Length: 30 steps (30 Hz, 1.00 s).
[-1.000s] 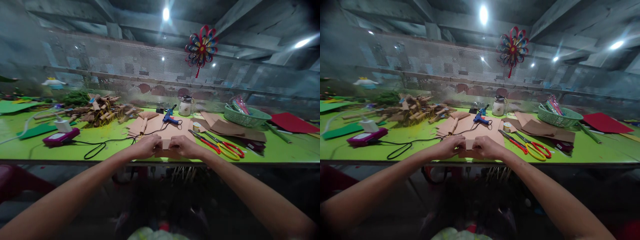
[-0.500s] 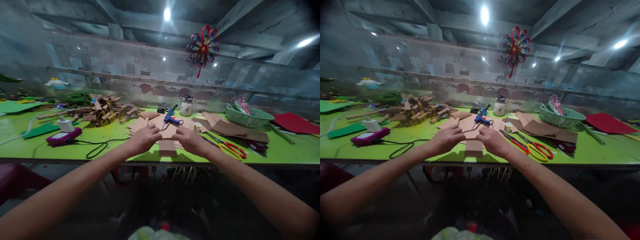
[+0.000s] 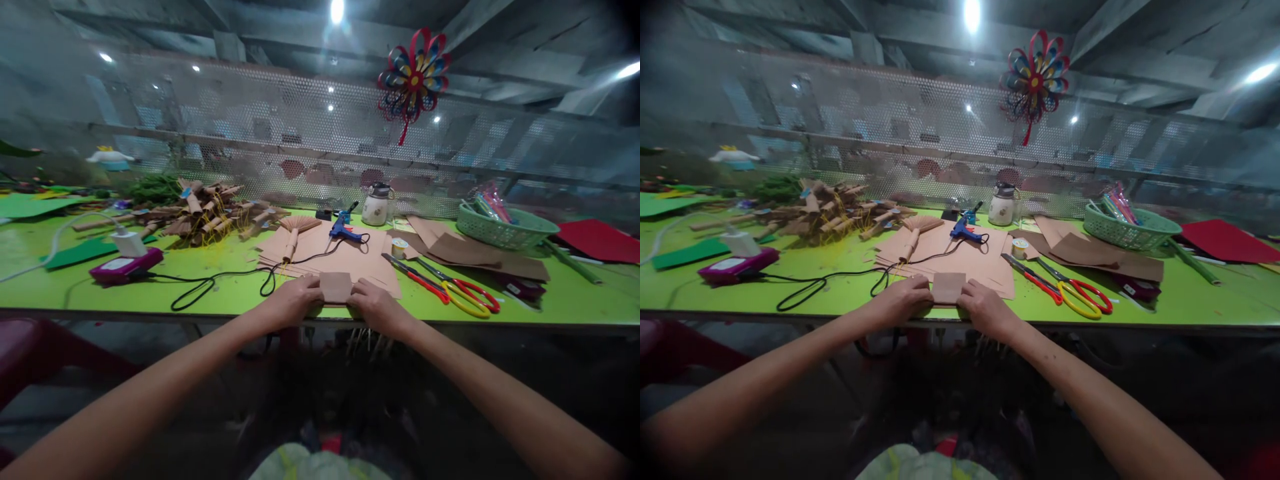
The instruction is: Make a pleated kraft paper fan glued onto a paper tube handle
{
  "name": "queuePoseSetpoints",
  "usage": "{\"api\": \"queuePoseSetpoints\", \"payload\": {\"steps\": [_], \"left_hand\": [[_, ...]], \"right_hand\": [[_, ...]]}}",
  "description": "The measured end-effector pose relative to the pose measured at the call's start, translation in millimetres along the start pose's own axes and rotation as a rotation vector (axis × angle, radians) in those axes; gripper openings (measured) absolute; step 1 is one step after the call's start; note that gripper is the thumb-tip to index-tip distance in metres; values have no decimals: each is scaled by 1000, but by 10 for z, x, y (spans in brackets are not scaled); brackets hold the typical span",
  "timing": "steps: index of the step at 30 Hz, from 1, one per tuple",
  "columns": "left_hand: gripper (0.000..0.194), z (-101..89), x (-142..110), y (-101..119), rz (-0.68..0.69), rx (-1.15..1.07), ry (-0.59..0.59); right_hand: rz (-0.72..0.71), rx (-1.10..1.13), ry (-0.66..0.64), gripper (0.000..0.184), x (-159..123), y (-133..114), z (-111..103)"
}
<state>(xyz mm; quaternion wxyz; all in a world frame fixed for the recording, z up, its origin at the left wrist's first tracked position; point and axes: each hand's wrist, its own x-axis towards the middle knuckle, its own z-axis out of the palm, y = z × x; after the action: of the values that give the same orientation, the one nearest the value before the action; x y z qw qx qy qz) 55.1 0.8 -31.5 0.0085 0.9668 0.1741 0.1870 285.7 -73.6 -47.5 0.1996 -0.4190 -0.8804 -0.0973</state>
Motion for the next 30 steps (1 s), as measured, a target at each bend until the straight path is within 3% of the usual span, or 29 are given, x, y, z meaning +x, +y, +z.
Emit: {"api": "queuePoseSetpoints", "payload": {"steps": [6,10,18,30], "left_hand": [[20,19,0,-85,-183,-247,-47],[19,7,33,-123,-246,-277,-95],[20,-100,106,-86,-232,-305,-212],[21,-142,153,-107,-187,-365,-261]], "right_hand": [[118,227,57,19,28,53,0],[246,402,-50,12,108,138,-36],[279,573,-303,12,303,319,-150],[305,674,-332,18,285,354,-128]]}}
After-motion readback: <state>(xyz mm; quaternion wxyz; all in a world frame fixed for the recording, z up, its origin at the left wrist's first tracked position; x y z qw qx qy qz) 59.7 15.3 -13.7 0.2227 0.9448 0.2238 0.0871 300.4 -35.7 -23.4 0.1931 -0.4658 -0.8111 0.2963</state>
